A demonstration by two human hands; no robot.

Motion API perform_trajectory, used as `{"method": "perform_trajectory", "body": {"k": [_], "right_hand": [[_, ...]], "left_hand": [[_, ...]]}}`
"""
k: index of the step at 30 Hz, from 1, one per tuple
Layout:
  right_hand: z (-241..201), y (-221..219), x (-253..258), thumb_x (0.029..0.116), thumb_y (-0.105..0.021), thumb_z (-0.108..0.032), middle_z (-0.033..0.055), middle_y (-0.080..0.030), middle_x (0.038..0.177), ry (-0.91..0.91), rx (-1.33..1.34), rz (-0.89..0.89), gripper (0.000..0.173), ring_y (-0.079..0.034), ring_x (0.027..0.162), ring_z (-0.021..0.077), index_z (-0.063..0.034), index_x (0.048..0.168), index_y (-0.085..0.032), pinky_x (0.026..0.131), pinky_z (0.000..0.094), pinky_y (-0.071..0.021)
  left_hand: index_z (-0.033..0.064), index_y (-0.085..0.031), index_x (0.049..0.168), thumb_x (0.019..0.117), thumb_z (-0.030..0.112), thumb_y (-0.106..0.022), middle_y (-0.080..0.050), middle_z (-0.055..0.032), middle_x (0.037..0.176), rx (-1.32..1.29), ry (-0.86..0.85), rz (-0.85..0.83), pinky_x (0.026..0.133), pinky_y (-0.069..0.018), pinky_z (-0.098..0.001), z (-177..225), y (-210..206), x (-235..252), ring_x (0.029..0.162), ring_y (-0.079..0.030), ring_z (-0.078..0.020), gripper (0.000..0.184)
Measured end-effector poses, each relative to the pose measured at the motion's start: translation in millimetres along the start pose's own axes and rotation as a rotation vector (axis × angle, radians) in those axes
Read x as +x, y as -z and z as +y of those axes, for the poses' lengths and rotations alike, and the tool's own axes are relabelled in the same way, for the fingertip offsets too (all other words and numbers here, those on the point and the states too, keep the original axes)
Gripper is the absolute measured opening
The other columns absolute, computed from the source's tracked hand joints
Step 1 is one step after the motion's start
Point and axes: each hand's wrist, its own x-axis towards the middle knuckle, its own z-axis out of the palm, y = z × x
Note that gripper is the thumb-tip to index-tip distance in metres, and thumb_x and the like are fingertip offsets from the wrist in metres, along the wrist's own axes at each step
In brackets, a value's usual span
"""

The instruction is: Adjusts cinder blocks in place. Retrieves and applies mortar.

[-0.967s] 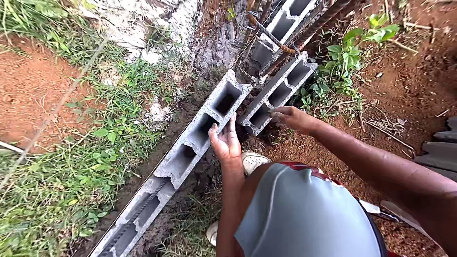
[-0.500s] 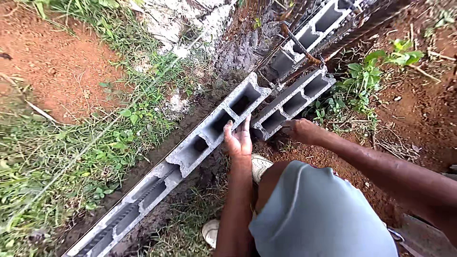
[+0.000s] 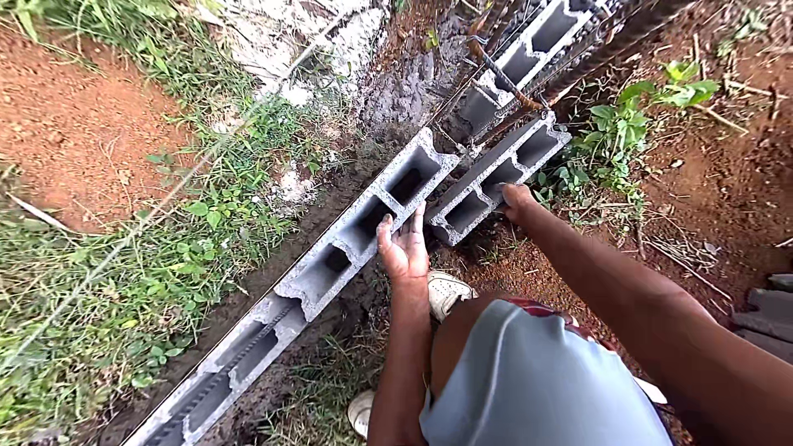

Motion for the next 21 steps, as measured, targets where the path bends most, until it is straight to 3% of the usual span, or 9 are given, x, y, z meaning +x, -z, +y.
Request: {"method": "perform_trajectory", "body": {"k": [1, 3, 8, 21], "right_hand": [[1.6, -3.0, 0.0, 0.0993, -0.062, -0.017, 0.0226, -0.062, 0.125, 0.017, 0.006, 0.038, 0.051, -0.068, 0.103, 0.0336, -0.0041, 0.145, -0.044, 0.08, 0.0507, -0.0606], [0.5, -5.9, -2.4, 0.0995, -0.06, -0.013, 0.0235, -0.061, 0.126, 0.033, 0.014, 0.064, 0.049, -0.068, 0.103, 0.0339, -0.0041, 0.145, -0.044, 0.08, 0.0504, -0.0608], [4.9, -6.0, -4.6, 0.0949, -0.064, -0.01, 0.0234, -0.059, 0.129, 0.055, 0.002, 0.098, 0.056, -0.066, 0.106, 0.0347, -0.0037, 0.146, -0.042, 0.082, 0.0521, -0.0599], [-16.8, -16.1, -0.8, 0.0957, -0.064, -0.01, 0.0249, -0.062, 0.123, 0.06, -0.06, 0.077, 0.051, -0.068, 0.099, 0.0359, -0.0049, 0.143, -0.046, 0.077, 0.0524, -0.0599]], "left_hand": [[0.0031, -0.035, 0.148, 0.1083, 0.019, -0.042, -0.045, -0.0235, 0.151, -0.071, -0.044, -0.036, 0.116, -0.0426, -0.0534, -10.1, 25.1, 23.9, 0.139, -0.049, -0.04, 0.044], [0.0024, -0.04, 0.144, 0.1065, 0.02, -0.046, -0.05, -0.0265, 0.144, -0.114, -0.065, -0.071, 0.113, -0.0436, -0.0598, -15.9, 40.7, 42.8, 0.133, -0.053, -0.0451, 0.042], [0.0026, -0.04, 0.144, 0.1062, 0.02, -0.047, -0.051, -0.0252, 0.144, -0.102, -0.056, -0.047, 0.114, -0.044, -0.0574, -15.4, 40.8, 40.6, 0.134, -0.053, -0.0433, 0.042], [0.0006, -0.039, 0.143, 0.108, 0.023, -0.039, -0.05, -0.0289, 0.144, -0.069, -0.07, -0.027, 0.112, -0.045, -0.0589, -17.0, 36.8, 42.5, 0.133, -0.053, -0.0462, 0.041]]}}
